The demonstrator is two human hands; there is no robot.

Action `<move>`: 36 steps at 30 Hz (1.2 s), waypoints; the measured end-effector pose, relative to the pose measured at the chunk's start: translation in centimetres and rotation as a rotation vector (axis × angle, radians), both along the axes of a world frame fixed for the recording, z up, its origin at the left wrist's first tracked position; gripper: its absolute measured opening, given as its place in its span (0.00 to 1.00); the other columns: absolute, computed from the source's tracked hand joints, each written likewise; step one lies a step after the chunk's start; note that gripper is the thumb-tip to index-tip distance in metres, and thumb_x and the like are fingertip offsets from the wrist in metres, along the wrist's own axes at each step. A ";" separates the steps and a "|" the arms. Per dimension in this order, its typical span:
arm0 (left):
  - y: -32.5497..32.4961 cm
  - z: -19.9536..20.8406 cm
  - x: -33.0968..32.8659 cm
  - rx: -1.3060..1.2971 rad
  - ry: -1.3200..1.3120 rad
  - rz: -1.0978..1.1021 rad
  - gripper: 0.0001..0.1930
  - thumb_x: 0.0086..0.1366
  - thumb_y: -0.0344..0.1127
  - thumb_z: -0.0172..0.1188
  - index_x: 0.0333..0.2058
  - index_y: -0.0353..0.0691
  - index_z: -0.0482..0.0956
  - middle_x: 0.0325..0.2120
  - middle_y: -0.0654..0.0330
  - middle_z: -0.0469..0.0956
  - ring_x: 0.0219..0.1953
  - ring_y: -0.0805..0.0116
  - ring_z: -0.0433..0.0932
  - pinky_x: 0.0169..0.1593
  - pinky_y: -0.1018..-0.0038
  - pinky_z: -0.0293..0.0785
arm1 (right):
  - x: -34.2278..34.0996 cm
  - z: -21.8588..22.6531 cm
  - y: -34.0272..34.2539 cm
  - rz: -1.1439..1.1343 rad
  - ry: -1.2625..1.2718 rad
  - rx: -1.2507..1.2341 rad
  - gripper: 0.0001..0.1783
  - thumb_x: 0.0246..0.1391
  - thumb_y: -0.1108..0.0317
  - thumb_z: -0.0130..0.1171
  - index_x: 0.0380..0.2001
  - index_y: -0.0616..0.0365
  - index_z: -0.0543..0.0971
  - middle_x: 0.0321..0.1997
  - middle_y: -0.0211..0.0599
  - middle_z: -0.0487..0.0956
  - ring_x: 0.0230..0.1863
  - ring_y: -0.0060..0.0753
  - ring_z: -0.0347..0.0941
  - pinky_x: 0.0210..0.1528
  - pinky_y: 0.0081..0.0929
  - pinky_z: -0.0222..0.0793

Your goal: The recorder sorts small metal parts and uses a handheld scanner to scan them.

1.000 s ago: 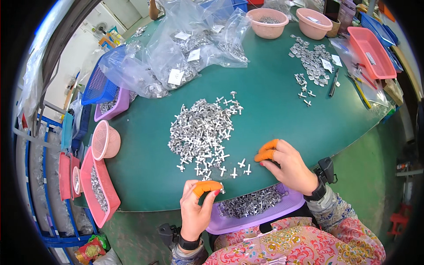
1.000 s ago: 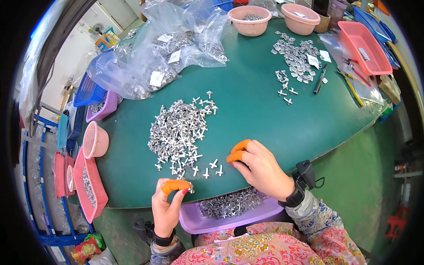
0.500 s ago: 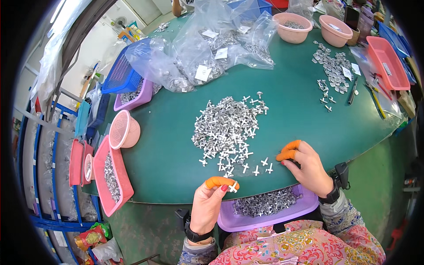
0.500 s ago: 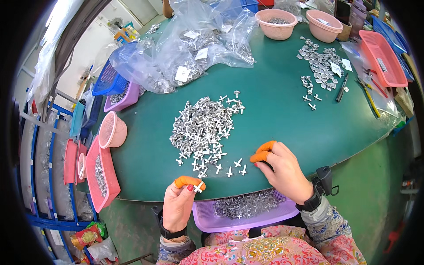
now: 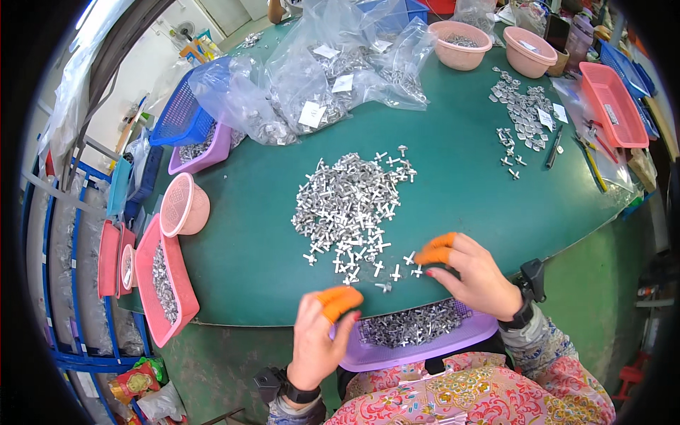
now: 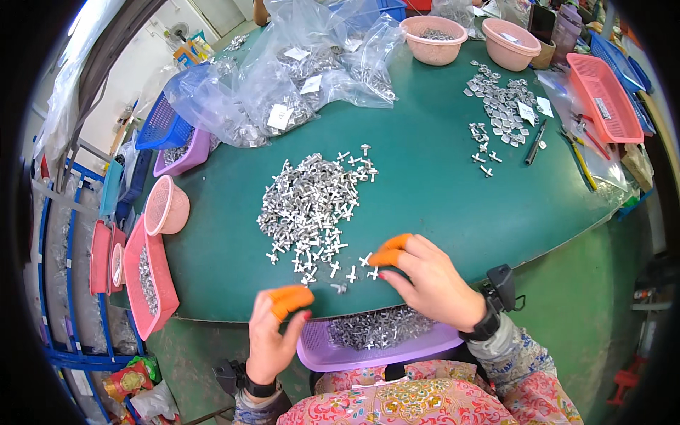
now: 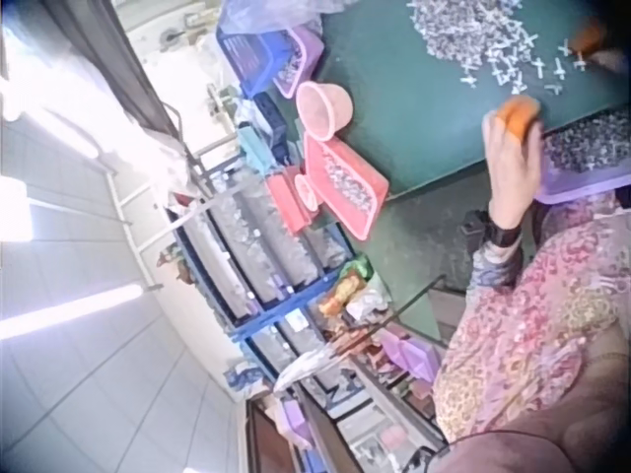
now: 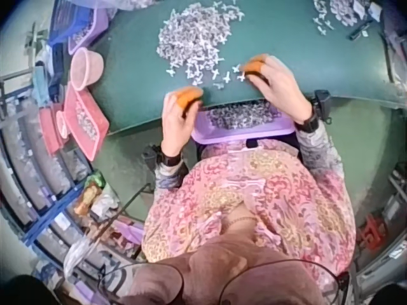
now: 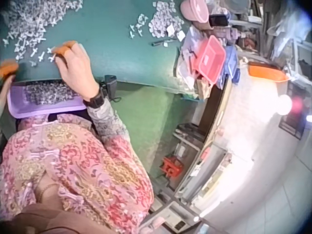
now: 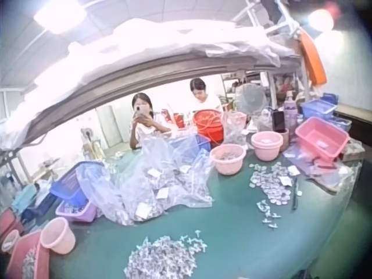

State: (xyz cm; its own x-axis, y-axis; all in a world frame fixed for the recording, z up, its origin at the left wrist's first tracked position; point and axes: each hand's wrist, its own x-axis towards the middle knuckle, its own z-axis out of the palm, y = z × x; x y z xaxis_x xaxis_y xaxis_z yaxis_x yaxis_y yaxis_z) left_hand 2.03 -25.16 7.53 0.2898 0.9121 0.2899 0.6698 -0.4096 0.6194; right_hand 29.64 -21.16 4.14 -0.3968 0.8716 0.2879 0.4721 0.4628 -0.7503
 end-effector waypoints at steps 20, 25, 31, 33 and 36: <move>3.2 -3.8 2.6 0.133 0.091 0.068 0.28 0.56 0.27 0.69 0.57 0.35 0.74 0.59 0.46 0.71 0.57 0.46 0.70 0.60 0.57 0.66 | -4.8 -0.4 2.8 0.006 -0.137 0.235 0.28 0.52 0.71 0.65 0.58 0.51 0.74 0.60 0.47 0.70 0.57 0.53 0.69 0.57 0.40 0.69; 1.6 -4.3 2.9 0.006 0.071 0.038 0.25 0.51 0.25 0.72 0.50 0.39 0.81 0.55 0.50 0.73 0.55 0.50 0.72 0.54 0.61 0.72 | -3.4 -1.1 1.7 0.050 -0.154 0.163 0.23 0.46 0.70 0.70 0.48 0.55 0.78 0.53 0.45 0.73 0.53 0.50 0.70 0.54 0.39 0.70; 2.4 -3.7 1.4 0.012 -0.250 0.125 0.12 0.60 0.14 0.59 0.40 0.35 0.82 0.44 0.53 0.78 0.39 0.62 0.79 0.40 0.72 0.77 | -1.0 0.0 0.9 -0.135 0.107 -0.078 0.10 0.51 0.79 0.65 0.39 0.57 0.82 0.40 0.39 0.78 0.39 0.43 0.76 0.40 0.32 0.73; 2.6 -3.5 1.3 -0.009 -0.365 0.178 0.12 0.64 0.13 0.53 0.40 0.33 0.82 0.43 0.54 0.79 0.40 0.66 0.79 0.41 0.75 0.77 | -0.3 0.0 1.2 -0.168 0.094 -0.042 0.12 0.51 0.80 0.64 0.40 0.57 0.82 0.39 0.39 0.78 0.38 0.43 0.76 0.40 0.32 0.73; 2.8 -2.6 0.7 0.111 -0.139 0.118 0.12 0.59 0.16 0.60 0.41 0.35 0.82 0.43 0.53 0.80 0.40 0.58 0.78 0.43 0.68 0.75 | 1.0 0.3 1.1 -0.226 0.005 0.021 0.15 0.52 0.81 0.62 0.43 0.58 0.83 0.39 0.41 0.80 0.39 0.43 0.76 0.41 0.33 0.74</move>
